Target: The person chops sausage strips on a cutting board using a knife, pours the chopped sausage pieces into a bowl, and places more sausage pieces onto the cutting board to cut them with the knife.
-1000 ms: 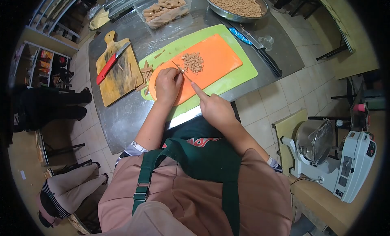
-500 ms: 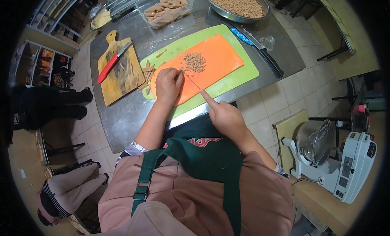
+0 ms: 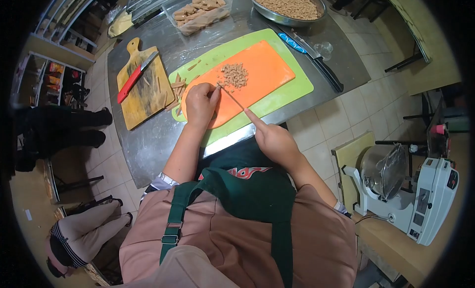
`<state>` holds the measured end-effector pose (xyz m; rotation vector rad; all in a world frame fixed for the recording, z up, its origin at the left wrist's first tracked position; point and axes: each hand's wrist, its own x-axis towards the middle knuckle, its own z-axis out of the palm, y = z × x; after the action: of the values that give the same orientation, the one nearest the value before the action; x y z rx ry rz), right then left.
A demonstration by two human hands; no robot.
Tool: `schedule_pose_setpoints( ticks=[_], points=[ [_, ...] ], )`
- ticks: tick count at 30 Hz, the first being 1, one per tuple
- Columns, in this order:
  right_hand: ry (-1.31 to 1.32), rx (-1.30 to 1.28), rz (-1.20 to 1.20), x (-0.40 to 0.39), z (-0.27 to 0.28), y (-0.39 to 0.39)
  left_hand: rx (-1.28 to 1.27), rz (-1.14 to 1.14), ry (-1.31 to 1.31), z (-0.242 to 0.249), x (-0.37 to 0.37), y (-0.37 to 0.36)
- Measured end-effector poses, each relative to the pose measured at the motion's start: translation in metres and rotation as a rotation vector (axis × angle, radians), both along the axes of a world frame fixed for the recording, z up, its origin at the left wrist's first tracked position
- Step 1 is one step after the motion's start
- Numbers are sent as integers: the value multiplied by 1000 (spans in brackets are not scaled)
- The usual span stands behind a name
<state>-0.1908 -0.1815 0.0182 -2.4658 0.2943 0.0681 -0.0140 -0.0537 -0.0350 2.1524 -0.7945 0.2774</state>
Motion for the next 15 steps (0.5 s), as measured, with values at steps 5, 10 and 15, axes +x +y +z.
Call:
schedule_pose_setpoints(
  ticks=[5, 10, 15],
  points=[
    [-3, -144, -14, 5, 8, 5, -28, -30, -59, -1, 1, 0],
    [63, -228, 19, 19, -1, 14, -27, -34, -48, 1, 0, 1],
    [89, -207, 25, 14, -4, 8, 9, -39, -30, 5, 1, 5]
  ],
)
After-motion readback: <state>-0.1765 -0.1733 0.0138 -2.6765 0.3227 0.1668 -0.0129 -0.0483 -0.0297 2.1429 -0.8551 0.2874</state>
